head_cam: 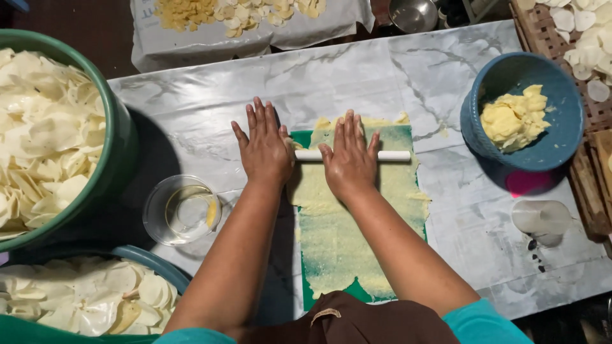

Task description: Flattening and shaping dough or paste using a small rolling pin on a mat.

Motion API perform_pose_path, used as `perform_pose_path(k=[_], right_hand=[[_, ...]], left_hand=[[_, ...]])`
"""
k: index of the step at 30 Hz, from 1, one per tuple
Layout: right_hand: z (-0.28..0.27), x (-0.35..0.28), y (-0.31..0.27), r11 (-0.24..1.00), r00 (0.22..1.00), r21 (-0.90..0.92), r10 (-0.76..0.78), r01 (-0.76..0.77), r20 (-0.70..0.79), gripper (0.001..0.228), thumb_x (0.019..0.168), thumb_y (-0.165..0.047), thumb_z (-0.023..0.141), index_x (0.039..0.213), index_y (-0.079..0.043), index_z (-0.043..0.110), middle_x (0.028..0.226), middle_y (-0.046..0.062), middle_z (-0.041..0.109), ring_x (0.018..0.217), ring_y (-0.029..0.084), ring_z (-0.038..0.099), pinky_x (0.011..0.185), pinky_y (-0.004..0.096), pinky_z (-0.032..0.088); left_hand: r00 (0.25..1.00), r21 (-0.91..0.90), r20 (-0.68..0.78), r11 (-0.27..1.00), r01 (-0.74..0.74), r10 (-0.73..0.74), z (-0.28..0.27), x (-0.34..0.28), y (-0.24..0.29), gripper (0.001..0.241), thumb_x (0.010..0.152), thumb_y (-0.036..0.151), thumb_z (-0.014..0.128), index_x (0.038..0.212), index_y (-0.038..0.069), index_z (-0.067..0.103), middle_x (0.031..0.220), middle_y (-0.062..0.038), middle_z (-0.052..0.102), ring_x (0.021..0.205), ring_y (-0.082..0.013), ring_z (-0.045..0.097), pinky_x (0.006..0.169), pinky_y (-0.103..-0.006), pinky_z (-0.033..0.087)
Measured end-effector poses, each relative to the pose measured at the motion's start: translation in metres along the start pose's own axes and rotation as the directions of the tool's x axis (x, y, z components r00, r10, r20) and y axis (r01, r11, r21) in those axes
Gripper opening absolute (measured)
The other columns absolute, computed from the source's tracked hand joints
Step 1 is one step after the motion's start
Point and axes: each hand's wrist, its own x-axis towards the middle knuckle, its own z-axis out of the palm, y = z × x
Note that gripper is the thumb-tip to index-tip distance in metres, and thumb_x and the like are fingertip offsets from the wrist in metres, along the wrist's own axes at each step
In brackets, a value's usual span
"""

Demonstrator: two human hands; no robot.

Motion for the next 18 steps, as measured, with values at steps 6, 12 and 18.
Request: perform_pose_path(k=[6, 12, 18], right_hand=[[-0.006, 0.038, 0.001, 0.998, 0.998, -0.026, 0.062, -0.061, 0.016, 0.073, 0.109, -0.056, 0.016, 0.166, -0.01, 0.01, 0.173, 0.012, -0.003, 0.16, 0.027, -0.007, 0.119, 0.068, -0.014], [0.004, -0.016, 0.002, 0.998, 0.999, -0.05, -0.032, 0.03, -0.027, 0.073, 0.108, -0.052, 0.028, 0.164, -0.007, 0.015, 0.173, 0.015, -0.001, 0.16, 0.03, 0.0, 0.122, 0.066, -0.002], [0.012, -0.01, 0.008, 0.999, 0.998, -0.036, -0.037, 0.035, -0.057, 0.075, 0.109, -0.054, 0.025, 0.163, -0.004, 0.017, 0.173, 0.017, 0.002, 0.16, 0.031, 0.001, 0.122, 0.067, -0.003]], left_hand=[[0.997, 0.036, 0.058, 0.998, 0.05, -0.052, 0.008, 0.046, -0.002, 0.065, 0.111, 0.042, 0.021, 0.166, 0.01, 0.011, 0.174, -0.012, 0.0, 0.161, -0.029, -0.004, 0.125, -0.0609, -0.015], [0.998, 0.019, 0.051, 1.0, 0.023, -0.024, -0.01, -0.006, 0.004, 0.064, 0.11, 0.04, 0.022, 0.165, 0.007, 0.013, 0.174, -0.014, 0.001, 0.16, -0.0307, -0.002, 0.125, -0.0608, -0.012], [0.998, -0.038, 0.028, 0.998, 0.06, -0.059, 0.009, 0.006, -0.005, 0.065, 0.111, 0.042, 0.022, 0.165, 0.008, 0.012, 0.174, -0.013, -0.002, 0.16, -0.0289, -0.005, 0.124, -0.0623, -0.016]])
